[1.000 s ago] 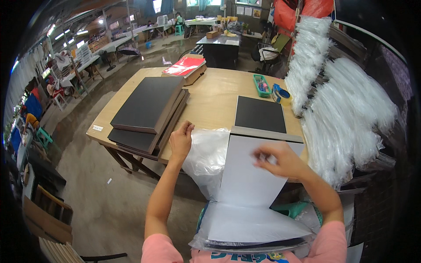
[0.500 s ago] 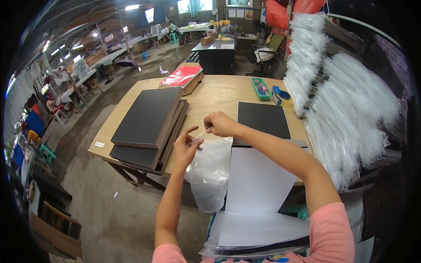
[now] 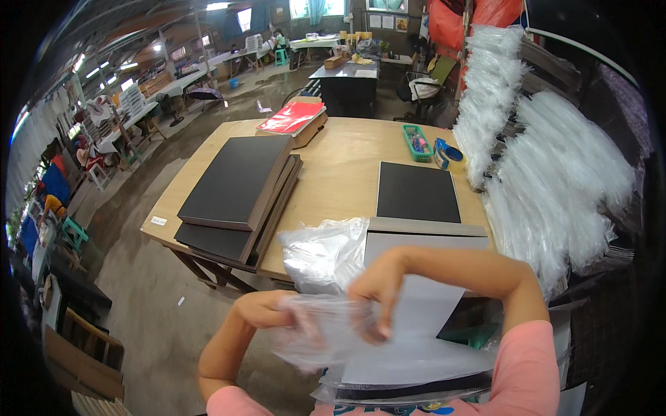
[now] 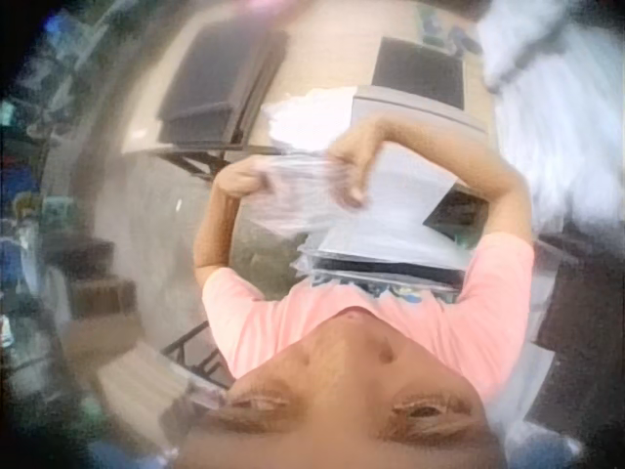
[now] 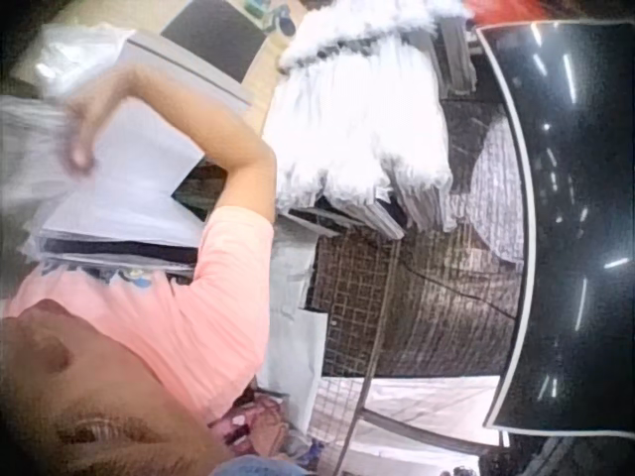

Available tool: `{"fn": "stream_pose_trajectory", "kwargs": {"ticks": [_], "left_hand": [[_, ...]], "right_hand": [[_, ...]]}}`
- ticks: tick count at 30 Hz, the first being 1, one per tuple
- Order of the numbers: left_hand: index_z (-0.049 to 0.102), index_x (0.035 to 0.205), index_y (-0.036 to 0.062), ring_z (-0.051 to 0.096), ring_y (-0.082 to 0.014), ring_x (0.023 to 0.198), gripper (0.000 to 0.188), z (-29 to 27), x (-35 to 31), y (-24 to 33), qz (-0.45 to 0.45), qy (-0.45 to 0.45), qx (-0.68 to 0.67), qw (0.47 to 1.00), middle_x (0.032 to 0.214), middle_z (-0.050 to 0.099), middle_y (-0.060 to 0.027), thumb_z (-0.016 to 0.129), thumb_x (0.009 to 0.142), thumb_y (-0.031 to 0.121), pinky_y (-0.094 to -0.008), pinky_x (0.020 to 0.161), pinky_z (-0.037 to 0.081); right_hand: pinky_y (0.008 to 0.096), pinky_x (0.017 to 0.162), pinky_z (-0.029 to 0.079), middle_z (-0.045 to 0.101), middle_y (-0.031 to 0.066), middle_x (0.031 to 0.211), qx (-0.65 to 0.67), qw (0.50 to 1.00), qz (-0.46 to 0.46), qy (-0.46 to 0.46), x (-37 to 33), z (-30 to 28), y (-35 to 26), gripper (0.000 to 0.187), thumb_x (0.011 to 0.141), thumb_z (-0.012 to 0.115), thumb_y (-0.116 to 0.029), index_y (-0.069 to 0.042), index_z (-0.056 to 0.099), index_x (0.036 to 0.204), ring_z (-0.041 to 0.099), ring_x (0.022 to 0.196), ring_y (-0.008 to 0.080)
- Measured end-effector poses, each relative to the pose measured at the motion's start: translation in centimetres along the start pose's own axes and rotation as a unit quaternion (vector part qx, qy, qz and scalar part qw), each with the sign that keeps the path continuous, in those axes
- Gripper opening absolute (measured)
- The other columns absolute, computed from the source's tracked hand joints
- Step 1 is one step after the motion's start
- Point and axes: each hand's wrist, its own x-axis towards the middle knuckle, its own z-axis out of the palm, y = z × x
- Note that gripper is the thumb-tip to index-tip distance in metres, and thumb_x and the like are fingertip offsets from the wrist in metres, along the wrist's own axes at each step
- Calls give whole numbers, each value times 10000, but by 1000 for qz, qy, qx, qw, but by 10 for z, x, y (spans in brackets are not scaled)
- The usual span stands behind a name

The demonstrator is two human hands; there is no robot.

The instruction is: The person places a black object into a clear plastic bag and then stacks it on top of other bagged objects.

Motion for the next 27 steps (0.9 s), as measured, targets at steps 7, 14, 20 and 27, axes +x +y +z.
{"fn": "stream_pose_trajectory", "kwargs": {"ticks": [7, 14, 20, 27], "left_hand": [[573, 1059, 17, 595, -264, 881, 663, 20, 34, -49, -245, -251, 141, 926, 992, 600, -138, 578, 799, 627, -399, 791, 484], [600, 1006, 30, 557, -179, 788, 426, 54, 79, -52, 307, -23, -491, 815, 899, 594, -81, 650, 788, 392, -330, 677, 454], [618, 984, 38, 525, -114, 730, 259, 33, 75, -68, -89, 310, 30, 946, 845, 585, -40, 707, 780, 170, -278, 592, 427], [696, 924, 87, 520, -263, 572, 234, 52, 139, -39, -50, 424, 583, 692, 837, 458, -93, 676, 694, 52, -346, 559, 440]], "right_hand": [[453, 767, 494, 653, 178, 793, 161, 890, -263, 337, -82, 136, -3, 239, 877, 606, -154, 83, 621, 844, 664, 758, 312], [567, 868, 437, 627, 255, 909, 48, 896, -364, 251, -71, 183, 109, 415, 840, 634, -276, 112, 622, 985, 633, 853, 353], [355, 617, 496, 588, 91, 634, 177, 380, -357, 835, -86, 252, 110, 148, 665, 578, -19, 10, 654, 788, 540, 535, 165], [226, 485, 359, 530, 2, 600, -197, 100, -57, 974, -111, 194, 89, 80, 765, 536, -14, -12, 610, 735, 468, 516, 68]]}}
